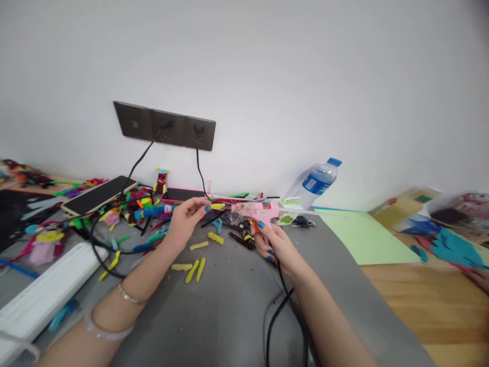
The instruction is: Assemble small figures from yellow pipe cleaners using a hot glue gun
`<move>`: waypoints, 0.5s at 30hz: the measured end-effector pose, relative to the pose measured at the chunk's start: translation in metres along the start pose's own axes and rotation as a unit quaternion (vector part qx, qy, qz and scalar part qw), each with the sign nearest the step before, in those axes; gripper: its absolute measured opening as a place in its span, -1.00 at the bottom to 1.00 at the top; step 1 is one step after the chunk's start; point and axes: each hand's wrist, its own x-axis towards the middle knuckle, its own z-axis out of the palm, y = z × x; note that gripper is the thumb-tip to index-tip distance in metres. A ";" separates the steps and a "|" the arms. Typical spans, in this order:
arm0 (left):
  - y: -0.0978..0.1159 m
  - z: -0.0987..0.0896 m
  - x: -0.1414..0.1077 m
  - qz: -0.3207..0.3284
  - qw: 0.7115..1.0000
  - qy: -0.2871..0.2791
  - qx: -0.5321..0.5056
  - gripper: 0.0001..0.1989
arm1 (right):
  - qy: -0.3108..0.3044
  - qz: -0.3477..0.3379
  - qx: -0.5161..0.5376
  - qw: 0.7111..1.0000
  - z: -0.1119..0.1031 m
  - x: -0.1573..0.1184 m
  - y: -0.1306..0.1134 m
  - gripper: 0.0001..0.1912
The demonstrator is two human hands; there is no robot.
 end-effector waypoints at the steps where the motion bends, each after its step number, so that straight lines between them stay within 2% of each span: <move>1: -0.001 0.000 0.000 -0.001 1.000 0.002 -0.001 -0.74 | -0.003 0.003 -0.001 1.000 -0.001 0.000 0.000 -0.52; 9: -0.004 -0.002 0.002 -0.022 0.999 0.016 -0.031 -0.75 | -0.042 0.020 0.041 0.998 -0.001 -0.004 -0.013 -0.46; 12: -0.005 -0.002 0.002 -0.027 0.999 0.019 -0.039 -0.73 | -0.027 0.019 0.056 0.998 -0.006 -0.008 -0.020 -0.46; 15: -0.008 -0.003 0.002 -0.036 0.998 0.016 -0.053 -0.71 | 0.024 0.006 0.065 0.998 -0.023 -0.021 -0.020 -0.40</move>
